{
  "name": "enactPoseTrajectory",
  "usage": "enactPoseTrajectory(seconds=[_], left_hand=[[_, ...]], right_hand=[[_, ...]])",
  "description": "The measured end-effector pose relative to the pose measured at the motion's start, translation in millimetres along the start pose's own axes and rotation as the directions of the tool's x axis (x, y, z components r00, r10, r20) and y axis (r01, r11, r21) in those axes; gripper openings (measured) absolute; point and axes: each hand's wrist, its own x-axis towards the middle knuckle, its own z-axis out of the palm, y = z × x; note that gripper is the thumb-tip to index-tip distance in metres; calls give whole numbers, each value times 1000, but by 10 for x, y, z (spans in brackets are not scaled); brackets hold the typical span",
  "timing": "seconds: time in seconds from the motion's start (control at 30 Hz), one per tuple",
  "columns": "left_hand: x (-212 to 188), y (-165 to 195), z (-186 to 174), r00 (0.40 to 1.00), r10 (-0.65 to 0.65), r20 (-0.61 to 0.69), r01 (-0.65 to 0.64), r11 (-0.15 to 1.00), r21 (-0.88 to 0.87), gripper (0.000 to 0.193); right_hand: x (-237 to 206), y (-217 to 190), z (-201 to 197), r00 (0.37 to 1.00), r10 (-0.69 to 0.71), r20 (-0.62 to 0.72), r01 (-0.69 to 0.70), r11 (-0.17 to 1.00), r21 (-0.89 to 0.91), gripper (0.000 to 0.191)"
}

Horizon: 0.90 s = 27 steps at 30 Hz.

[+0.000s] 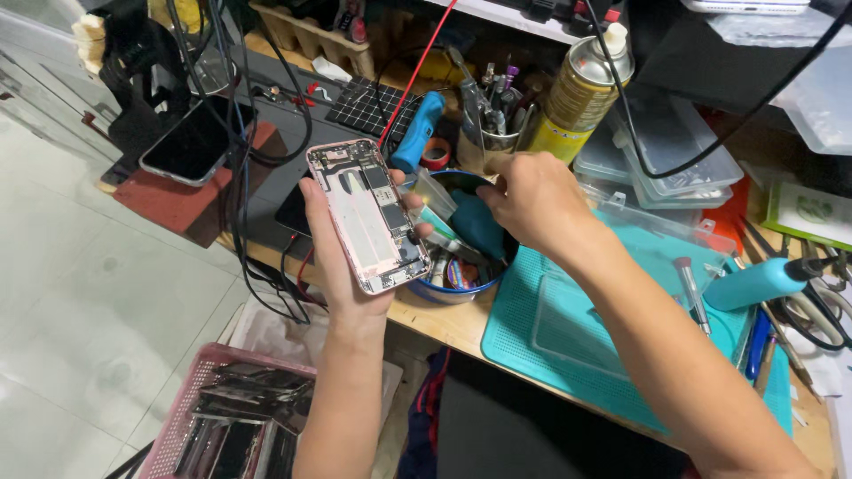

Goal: The person disassembles a smartphone at a repair workbench. They use a screwdriver to remove screws from the opened phone, apply liquid from a bottle, pry components with tweezers, lift out the battery, and use pliers to grip and extract parts from the chassis.

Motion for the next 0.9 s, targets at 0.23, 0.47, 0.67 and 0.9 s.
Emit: enactPoseTrajectory(seconds=[0.23, 0.47, 0.67, 0.9], left_hand=[[-7, -79, -7, 997, -63, 49, 61, 997, 48, 71], [11, -45, -24, 999, -35, -5, 35, 989, 146, 73], [-131, -165, 76, 991, -135, 18, 132, 986, 105, 73], [-384, -744, 466, 853, -442, 275, 399, 895, 202, 78]], right_hand=[[-50, -36, 384, 973, -190, -128, 197, 979, 43, 33], [-146, 23, 259, 950, -132, -281, 138, 990, 1, 23], [-725, 315, -93, 990, -5, -143, 5, 1000, 1, 15], [-1970, 1278, -609, 797, 599, -84, -604, 781, -162, 20]])
